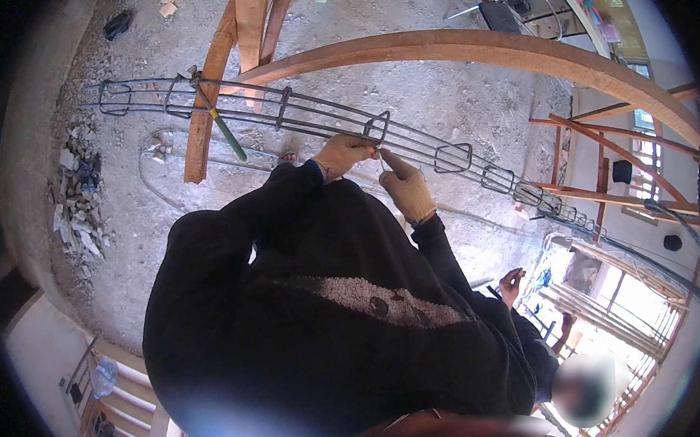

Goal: The person assembles a rebar cage by tying metal rods together with wire using pliers. They repeatedly wrap wire around intersections and twist it to secure the structure.

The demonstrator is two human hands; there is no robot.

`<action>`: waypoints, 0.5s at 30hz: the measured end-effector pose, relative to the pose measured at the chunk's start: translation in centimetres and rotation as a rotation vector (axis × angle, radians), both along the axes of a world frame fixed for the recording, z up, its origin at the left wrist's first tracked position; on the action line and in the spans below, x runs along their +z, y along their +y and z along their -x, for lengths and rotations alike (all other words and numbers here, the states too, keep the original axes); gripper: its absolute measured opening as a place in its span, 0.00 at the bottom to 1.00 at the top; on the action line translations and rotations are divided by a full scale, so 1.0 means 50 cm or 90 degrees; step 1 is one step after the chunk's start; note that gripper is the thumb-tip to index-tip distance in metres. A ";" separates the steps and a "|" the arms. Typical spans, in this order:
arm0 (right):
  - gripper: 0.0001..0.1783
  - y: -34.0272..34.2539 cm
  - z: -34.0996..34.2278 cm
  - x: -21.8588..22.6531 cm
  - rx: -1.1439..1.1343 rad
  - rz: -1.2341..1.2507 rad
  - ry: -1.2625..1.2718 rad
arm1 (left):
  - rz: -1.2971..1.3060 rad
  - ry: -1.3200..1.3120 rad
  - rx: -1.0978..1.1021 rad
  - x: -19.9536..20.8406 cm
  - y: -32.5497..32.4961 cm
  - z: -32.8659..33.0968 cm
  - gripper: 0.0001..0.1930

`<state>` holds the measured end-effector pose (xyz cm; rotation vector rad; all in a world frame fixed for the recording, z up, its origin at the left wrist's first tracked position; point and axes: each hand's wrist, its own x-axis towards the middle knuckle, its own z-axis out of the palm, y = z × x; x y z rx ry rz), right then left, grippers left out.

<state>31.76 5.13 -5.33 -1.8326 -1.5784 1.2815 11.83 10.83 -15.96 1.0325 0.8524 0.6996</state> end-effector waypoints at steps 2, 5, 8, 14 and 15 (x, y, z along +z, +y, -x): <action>0.34 0.003 0.002 0.002 -0.128 0.205 0.130 | 0.008 -0.018 -0.010 -0.001 0.008 0.004 0.14; 0.36 -0.008 0.025 -0.008 -0.114 0.127 0.096 | -0.010 0.010 -0.037 0.004 0.016 0.012 0.14; 0.39 -0.019 0.029 -0.023 -0.140 0.123 0.075 | -0.018 0.038 -0.049 0.010 0.016 0.017 0.15; 0.35 -0.010 0.011 -0.061 -0.117 0.131 0.220 | -0.002 0.007 -0.077 0.009 0.021 0.023 0.16; 0.35 -0.005 0.012 -0.066 -0.156 0.130 0.251 | 0.004 0.011 -0.078 0.007 0.022 0.024 0.16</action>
